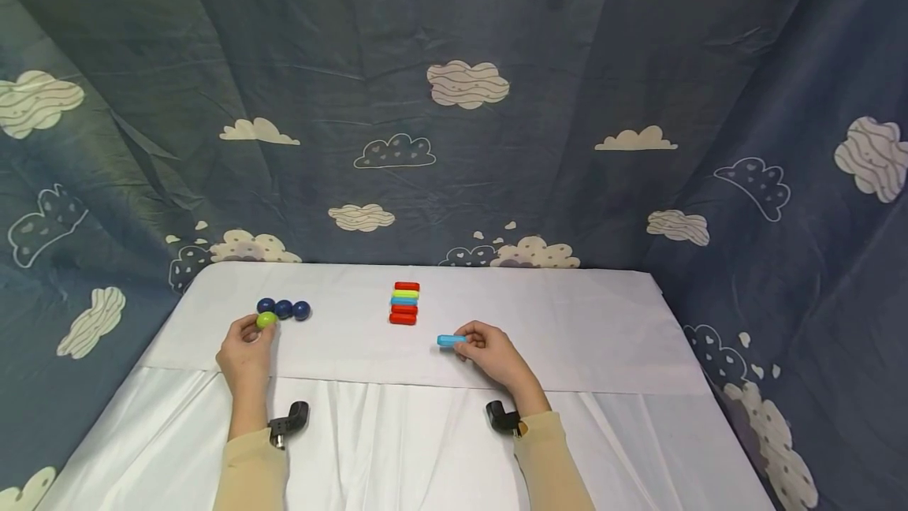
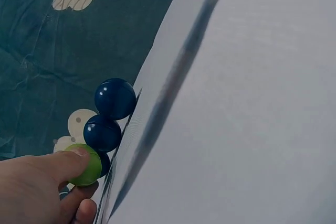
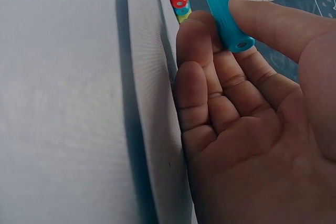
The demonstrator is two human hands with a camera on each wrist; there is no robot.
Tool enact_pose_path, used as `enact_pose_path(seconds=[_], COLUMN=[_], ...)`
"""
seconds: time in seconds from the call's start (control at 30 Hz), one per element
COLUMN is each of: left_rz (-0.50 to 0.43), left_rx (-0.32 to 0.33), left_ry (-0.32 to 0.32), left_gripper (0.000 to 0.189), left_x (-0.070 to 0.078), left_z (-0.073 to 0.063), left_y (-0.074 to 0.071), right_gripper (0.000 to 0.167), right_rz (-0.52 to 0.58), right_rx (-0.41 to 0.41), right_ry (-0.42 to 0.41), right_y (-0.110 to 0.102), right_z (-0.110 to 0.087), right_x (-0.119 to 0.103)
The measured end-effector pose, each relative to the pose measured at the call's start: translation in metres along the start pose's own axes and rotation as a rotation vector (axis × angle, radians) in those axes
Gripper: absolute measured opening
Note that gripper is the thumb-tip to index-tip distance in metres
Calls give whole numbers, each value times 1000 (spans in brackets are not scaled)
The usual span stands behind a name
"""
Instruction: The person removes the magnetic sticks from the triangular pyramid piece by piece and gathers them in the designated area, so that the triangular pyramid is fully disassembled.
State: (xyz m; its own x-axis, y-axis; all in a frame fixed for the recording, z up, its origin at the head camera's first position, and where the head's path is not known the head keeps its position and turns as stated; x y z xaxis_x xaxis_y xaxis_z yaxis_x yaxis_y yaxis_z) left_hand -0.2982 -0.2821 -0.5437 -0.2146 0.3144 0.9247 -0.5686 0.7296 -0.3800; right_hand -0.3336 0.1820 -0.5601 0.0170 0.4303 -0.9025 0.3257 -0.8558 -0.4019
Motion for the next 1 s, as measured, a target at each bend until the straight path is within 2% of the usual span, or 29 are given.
enact_pose_path(seconds=[0.5,0.7,0.87,1.0], left_rz=[69,89,75,-4], left_rx=[20,6,-17,39], left_ry=[26,27,23,58], left_gripper=[42,45,50,46], left_x=[0,0,2,8], left_z=[-1,-1,-2,-1], left_y=[3,4,3,-4], right_gripper=[19,19,19,20], right_rz=[8,4,1,0], right_rx=[-13,-7,-8,-11], right_ry=[-23,-13,-10,-15], right_y=[2,2,2,2], right_z=[-1,-1,-1,-3], right_x=[-4,-1,0,-2])
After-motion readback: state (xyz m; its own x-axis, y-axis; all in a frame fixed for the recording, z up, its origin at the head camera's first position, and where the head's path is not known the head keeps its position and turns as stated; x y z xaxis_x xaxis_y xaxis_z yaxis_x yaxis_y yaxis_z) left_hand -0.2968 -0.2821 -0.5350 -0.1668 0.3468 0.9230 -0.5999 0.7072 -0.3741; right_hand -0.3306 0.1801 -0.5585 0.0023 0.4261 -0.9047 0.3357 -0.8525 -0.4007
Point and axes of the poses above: each hand's wrist, its own z-axis towards the middle knuckle, its own y-axis out of the palm, x = y × z, the point moved 10 cm from there along z, towards the middle knuckle, and after that the axes turned 7 degrees about -x, right-handed, at the moved point
